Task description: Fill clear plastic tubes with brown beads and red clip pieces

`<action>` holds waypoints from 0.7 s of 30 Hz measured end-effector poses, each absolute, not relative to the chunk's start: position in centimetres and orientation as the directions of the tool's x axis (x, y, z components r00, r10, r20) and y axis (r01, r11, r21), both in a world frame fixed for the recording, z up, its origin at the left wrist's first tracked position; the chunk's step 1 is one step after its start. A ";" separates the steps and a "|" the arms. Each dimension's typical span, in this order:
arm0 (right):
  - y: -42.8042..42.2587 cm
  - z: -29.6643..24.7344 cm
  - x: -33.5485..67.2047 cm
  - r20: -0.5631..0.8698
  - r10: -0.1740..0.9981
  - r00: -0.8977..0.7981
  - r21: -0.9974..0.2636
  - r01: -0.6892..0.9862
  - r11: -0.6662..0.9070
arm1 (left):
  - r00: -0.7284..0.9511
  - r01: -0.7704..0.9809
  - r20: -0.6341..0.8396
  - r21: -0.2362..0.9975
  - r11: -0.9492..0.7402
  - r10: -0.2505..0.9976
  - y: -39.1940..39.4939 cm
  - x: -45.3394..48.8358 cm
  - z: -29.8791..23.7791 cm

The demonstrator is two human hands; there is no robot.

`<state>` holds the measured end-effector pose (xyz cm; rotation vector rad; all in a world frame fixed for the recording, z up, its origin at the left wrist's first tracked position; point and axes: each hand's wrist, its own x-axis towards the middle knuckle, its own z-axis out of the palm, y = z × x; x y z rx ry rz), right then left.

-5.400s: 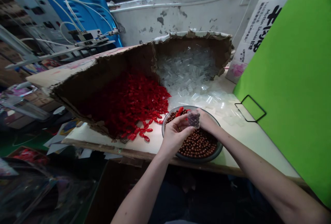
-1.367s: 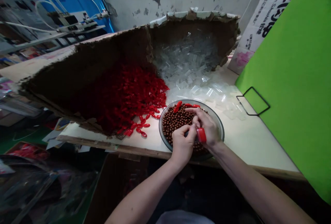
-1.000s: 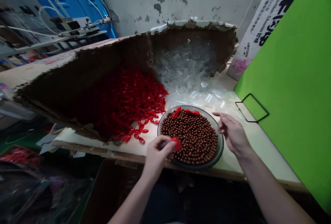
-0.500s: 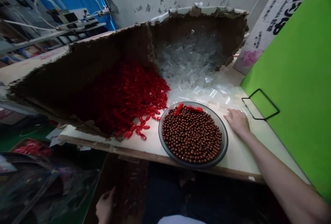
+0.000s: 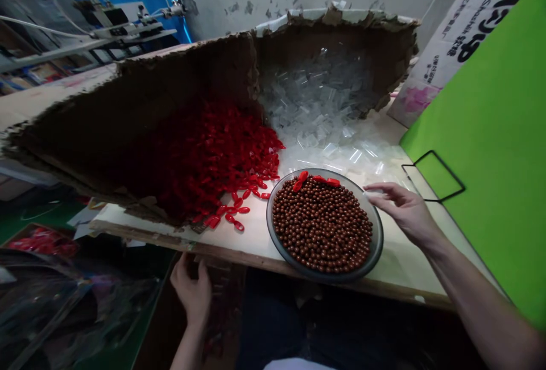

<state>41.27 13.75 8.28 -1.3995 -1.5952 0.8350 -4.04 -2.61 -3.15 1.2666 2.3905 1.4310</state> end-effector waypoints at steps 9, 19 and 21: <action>14.1 7.1 36.5 0.106 0.849 -0.517 -0.708 0.560 0.430 | -0.183 0.597 0.518 0.734 -0.324 0.836 6.6 12.0 7.9; 13.4 7.4 35.8 -0.015 0.994 -0.104 -0.504 0.860 0.082 | 0.040 0.692 0.309 0.678 -0.250 0.950 8.4 14.4 6.2; 13.3 7.3 34.8 -0.052 0.993 -0.105 -0.412 0.908 0.074 | 0.041 0.694 0.313 0.674 -0.252 0.949 8.3 14.4 6.2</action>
